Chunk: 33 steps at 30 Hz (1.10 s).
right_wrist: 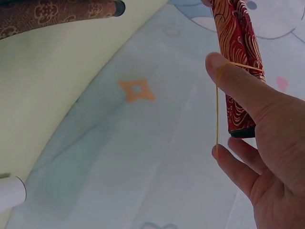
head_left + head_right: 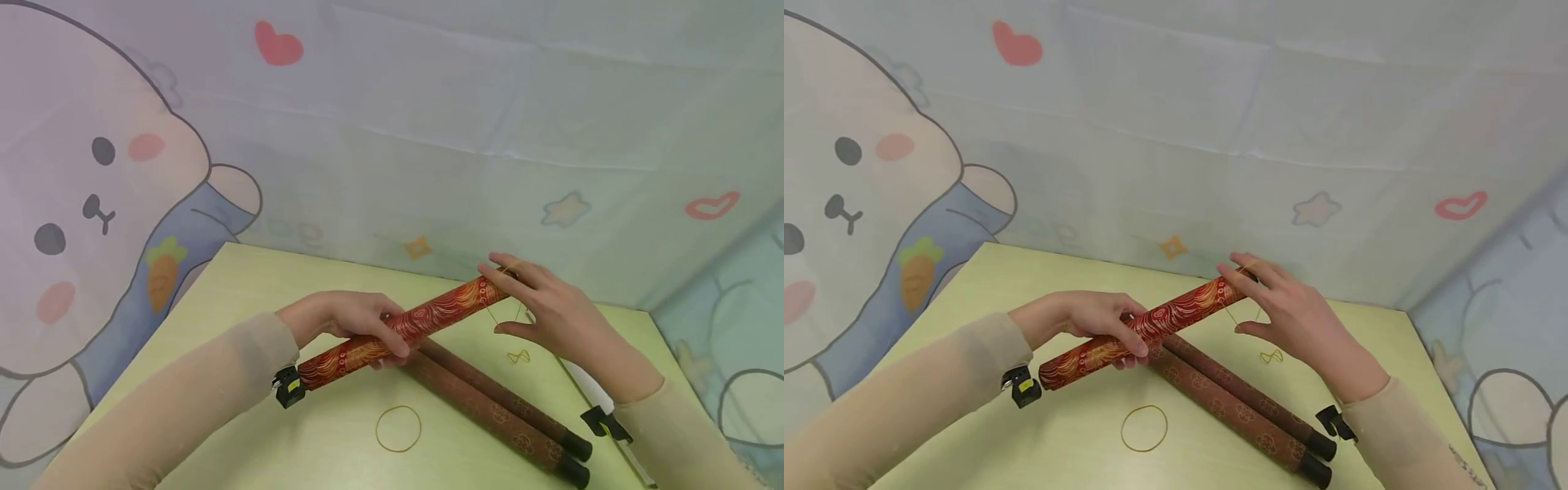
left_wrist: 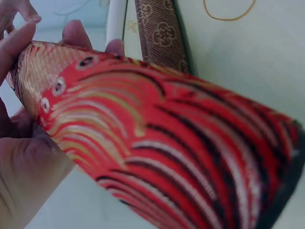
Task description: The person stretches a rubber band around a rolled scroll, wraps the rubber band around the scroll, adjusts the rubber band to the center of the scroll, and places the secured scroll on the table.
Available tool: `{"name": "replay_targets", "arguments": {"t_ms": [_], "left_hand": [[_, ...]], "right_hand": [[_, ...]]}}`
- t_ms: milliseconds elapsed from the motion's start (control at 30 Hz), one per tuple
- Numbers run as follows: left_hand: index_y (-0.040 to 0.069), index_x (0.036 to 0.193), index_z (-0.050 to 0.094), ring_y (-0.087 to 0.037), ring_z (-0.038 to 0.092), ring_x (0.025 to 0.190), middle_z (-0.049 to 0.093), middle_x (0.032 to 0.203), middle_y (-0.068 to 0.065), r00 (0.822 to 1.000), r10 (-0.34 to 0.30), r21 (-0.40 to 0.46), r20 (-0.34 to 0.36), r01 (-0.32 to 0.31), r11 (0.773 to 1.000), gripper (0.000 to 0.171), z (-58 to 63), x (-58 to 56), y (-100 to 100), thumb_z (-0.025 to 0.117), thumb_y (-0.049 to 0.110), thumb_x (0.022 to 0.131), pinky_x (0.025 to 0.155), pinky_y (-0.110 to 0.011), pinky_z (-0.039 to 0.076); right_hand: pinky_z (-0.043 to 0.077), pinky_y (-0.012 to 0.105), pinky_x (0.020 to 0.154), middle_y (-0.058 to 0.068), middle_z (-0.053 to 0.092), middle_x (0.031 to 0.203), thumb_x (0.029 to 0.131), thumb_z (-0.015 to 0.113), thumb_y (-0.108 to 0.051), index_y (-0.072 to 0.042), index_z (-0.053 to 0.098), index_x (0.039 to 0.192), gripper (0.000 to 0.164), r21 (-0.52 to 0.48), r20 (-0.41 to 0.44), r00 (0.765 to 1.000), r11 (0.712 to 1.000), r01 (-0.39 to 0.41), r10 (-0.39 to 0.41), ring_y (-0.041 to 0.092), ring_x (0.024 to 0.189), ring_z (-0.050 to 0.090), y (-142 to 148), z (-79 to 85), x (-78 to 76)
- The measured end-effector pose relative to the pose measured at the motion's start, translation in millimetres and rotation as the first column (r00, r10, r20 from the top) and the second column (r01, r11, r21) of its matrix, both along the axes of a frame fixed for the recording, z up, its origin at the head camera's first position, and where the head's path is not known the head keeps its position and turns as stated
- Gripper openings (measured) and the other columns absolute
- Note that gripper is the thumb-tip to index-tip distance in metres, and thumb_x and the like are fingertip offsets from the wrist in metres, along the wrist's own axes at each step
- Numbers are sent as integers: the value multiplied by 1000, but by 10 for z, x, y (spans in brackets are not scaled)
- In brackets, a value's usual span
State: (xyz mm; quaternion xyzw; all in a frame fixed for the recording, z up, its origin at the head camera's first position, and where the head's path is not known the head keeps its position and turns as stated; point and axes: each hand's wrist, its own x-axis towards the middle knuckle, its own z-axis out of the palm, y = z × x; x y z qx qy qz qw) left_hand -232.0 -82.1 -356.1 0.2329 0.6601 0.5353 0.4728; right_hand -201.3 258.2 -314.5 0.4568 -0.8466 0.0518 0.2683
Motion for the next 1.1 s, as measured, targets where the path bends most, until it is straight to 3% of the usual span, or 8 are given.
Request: {"name": "replay_targets", "arguments": {"t_ms": [333, 433, 567, 800, 933, 1100], "left_hand": [[-12, 124, 59, -22, 69, 82, 74, 97, -15, 995, -65, -6, 72, 65, 998, 32, -49, -32, -62, 69, 2, 98, 74, -39, 62], [-10, 122, 61, -23, 69, 80, 73, 96, -16, 992, -77, -14, 101, 79, 997, 28, -72, -30, -80, 69, 1, 97, 73, -39, 62], [-6, 119, 63, -23, 68, 77, 73, 94, -16, 986, -99, -12, 138, 102, 995, 22, -86, -31, -104, 67, -1, 98, 72, -38, 61], [-7, 122, 62, -22, 68, 78, 73, 96, -16, 980, -116, 0, 162, 118, 993, 24, -72, -20, -146, 64, -3, 99, 71, -38, 60], [-8, 125, 62, -22, 69, 78, 73, 96, -15, 979, -115, -6, 168, 118, 993, 27, -75, -5, -169, 64, -3, 99, 72, -38, 60], [-3, 120, 64, -22, 67, 77, 72, 95, -15, 979, -123, 0, 162, 125, 992, 22, -81, -4, -187, 64, -4, 99, 72, -38, 59]], "right_hand": [[63, 45, 74, 11, 65, 133, 68, 103, -24, -11, 62, 147, 90, 78, 91, 994, 995, -60, 53, 29, 108, 70, -46, 112, -92], [62, 44, 79, 9, 66, 129, 69, 103, -23, -10, 65, 143, 85, 78, 121, 990, 993, -87, 77, 27, 104, 71, -76, 98, -116], [62, 42, 79, 7, 67, 123, 71, 102, -19, -9, 68, 137, 75, 61, 179, 980, 993, -100, 88, 22, 98, 70, -114, 89, -132], [60, 42, 79, 0, 67, 118, 76, 99, -23, -10, 70, 130, 63, 48, 300, 953, 998, -47, 31, 14, 90, 66, -183, 128, -120], [59, 42, 79, 0, 67, 116, 76, 99, -20, -11, 69, 128, 61, 9, 326, 944, 998, -61, 55, 13, 91, 65, -199, 100, -116], [59, 40, 77, -1, 67, 114, 74, 100, -16, -12, 69, 125, 61, -71, 349, 932, 994, -82, 101, 11, 90, 64, -209, 52, -127]]}}
